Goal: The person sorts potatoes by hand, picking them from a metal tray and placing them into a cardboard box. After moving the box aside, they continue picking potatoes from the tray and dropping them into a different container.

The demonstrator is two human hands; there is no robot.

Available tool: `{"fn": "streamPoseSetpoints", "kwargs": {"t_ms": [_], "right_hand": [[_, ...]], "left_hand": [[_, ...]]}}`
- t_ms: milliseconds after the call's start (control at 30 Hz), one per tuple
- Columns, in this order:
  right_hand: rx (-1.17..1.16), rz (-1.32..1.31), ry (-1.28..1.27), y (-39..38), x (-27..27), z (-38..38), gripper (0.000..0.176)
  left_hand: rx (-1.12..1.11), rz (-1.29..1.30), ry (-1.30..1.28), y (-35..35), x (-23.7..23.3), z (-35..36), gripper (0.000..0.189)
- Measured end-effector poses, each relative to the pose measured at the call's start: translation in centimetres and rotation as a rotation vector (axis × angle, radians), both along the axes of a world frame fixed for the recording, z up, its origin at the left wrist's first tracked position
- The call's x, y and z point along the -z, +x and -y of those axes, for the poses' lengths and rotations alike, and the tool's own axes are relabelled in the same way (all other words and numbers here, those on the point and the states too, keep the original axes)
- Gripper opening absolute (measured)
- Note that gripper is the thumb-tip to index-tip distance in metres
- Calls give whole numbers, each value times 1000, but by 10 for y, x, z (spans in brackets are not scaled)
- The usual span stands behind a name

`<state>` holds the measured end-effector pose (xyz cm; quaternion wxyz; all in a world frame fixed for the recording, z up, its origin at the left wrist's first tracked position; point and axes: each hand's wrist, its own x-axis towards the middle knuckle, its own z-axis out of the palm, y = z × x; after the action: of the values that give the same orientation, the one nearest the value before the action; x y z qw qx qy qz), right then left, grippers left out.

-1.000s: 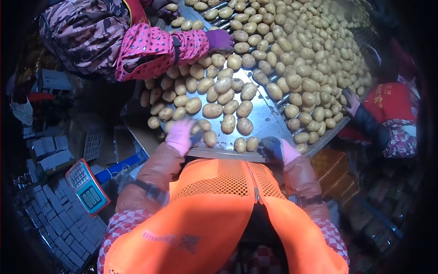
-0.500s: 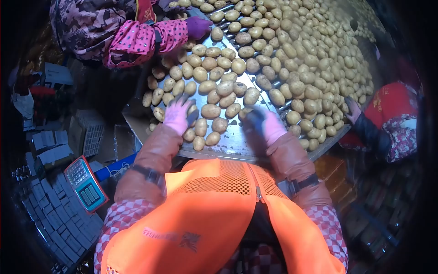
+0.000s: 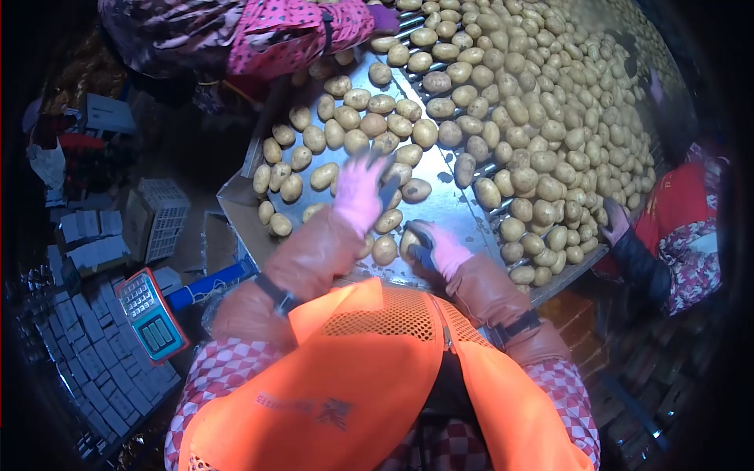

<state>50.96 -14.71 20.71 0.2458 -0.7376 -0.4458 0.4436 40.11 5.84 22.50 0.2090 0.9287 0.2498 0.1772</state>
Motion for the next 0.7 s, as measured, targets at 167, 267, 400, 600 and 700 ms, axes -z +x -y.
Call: {"fn": "streamPoseSetpoints", "kwargs": {"t_ms": [167, 267, 400, 600, 700], "right_hand": [[283, -397, -233, 12, -23, 4, 39], [641, -779, 46, 41, 8, 12, 37], [930, -700, 405, 109, 6, 2, 40], [604, 829, 382, 256, -21, 10, 44], [436, 1101, -139, 267, 7, 29, 63]], "left_hand": [[-64, -314, 88, 31, 39, -36, 64], [299, -325, 89, -14, 19, -16, 54], [-171, -291, 71, -71, 41, -20, 42], [214, -469, 118, -108, 24, 25, 46], [120, -314, -62, -125, 30, 13, 43]]}}
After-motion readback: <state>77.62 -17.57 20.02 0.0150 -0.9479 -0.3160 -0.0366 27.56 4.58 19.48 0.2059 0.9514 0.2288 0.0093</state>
